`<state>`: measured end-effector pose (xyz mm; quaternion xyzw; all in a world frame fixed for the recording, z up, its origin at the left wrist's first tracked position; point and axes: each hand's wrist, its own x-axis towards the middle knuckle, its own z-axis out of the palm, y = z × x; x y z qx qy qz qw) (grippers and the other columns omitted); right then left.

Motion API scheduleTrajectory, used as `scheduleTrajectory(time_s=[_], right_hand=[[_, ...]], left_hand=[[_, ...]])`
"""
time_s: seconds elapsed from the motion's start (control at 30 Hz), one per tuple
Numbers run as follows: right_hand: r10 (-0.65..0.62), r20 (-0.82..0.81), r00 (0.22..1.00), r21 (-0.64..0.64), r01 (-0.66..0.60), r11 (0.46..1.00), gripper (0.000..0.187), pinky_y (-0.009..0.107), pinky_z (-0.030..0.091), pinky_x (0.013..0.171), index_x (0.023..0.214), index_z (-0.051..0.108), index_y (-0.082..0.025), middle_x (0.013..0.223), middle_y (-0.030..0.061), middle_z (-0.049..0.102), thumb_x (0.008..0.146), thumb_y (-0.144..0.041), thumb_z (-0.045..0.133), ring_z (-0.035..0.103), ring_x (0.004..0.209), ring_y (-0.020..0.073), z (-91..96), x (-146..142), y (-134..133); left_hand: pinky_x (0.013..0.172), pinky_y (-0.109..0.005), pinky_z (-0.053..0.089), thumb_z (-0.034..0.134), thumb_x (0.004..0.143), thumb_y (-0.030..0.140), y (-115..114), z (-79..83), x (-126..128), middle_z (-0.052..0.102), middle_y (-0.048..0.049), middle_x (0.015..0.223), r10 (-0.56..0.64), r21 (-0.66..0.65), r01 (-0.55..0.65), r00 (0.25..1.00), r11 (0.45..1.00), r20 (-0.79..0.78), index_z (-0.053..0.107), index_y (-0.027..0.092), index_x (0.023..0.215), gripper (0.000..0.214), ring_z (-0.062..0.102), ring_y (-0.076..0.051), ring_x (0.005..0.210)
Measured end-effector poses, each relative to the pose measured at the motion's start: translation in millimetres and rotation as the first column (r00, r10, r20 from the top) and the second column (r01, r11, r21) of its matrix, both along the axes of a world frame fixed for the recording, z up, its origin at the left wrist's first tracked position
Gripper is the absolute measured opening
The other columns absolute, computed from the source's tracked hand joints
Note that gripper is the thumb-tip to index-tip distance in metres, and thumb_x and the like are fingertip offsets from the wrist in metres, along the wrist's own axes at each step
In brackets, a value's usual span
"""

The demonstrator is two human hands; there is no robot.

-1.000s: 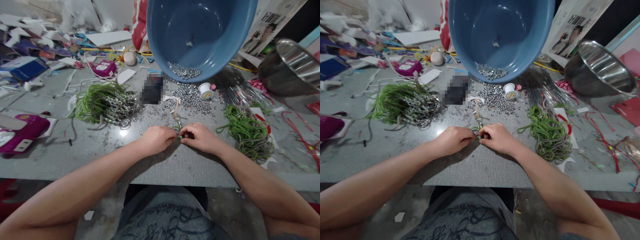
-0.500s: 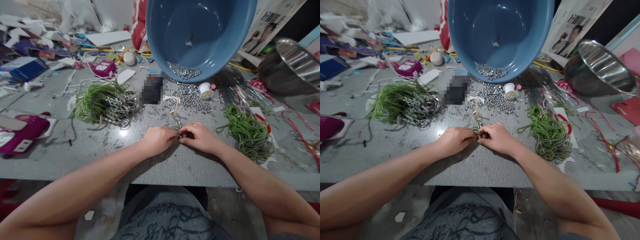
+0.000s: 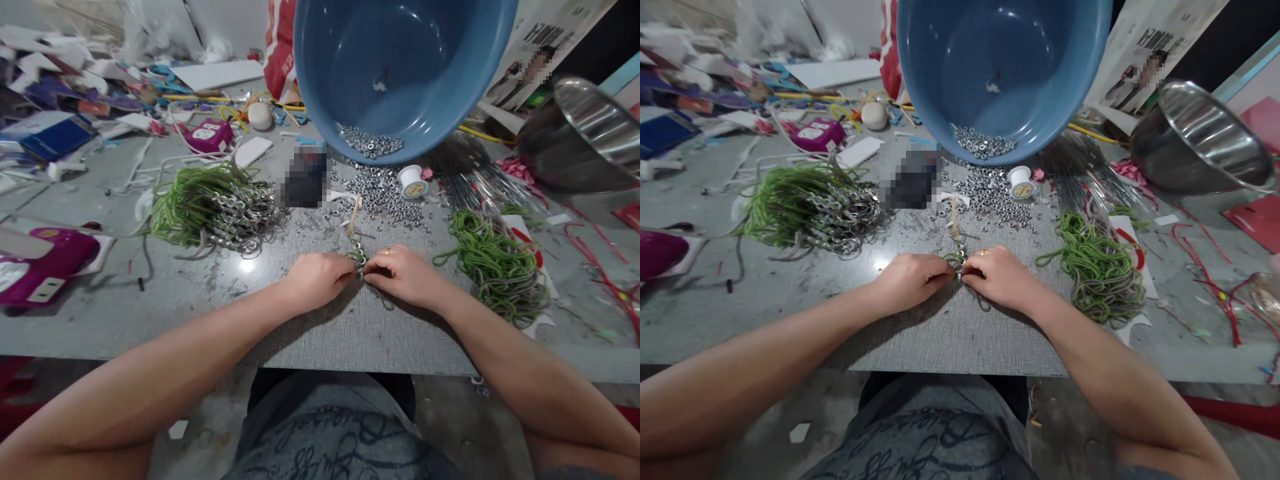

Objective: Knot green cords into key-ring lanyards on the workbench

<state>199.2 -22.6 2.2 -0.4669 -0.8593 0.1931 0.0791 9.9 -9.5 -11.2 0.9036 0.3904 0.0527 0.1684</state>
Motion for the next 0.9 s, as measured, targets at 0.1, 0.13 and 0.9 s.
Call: scheduleTrajectory(time_s=[0.1,0.13,0.9], right_hand=[[0.021,0.021,1.0,0.016,-0.021,1.0,0.014,0.033,0.036,0.074,0.082,0.067,-0.018,0.078,0.0043,0.067,0.083,-0.025,0.055,0.058,0.077,0.0182,-0.2,-0.1,-1.2],[0.027,0.03,0.999,0.031,-0.028,0.999,0.015,0.033,0.036,0.074,0.083,0.067,-0.018,0.078,0.0045,0.067,0.083,-0.025,0.055,0.058,0.078,0.0186,-0.9,0.1,-1.7],[0.005,-0.148,0.989,0.11,0.012,0.994,0.015,0.023,0.03,0.058,0.059,0.05,-0.018,0.061,-0.0005,0.048,0.073,-0.016,0.047,0.044,0.059,0.0114,-15.2,-7.7,-7.2]], left_hand=[[0.057,-0.022,0.042,0.044,0.085,0.024,-0.6,0.0,0.6,0.068,-0.0004,0.084,0.009,0.007,-0.009,1.0,1.0,-0.005,0.064,0.022,0.087,0.02,0.062,-0.016,0.077],[0.057,-0.022,0.041,0.044,0.085,0.024,-0.8,-0.5,0.6,0.068,-0.0004,0.084,0.009,0.014,-0.009,1.0,1.0,-0.002,0.064,0.022,0.087,0.02,0.062,-0.015,0.076],[0.058,-0.025,0.044,0.048,0.082,0.032,-4.9,-0.3,1.1,0.066,-0.0026,0.084,-0.005,0.078,0.006,1.0,0.997,-0.013,0.057,0.019,0.093,0.02,0.063,-0.018,0.076]])
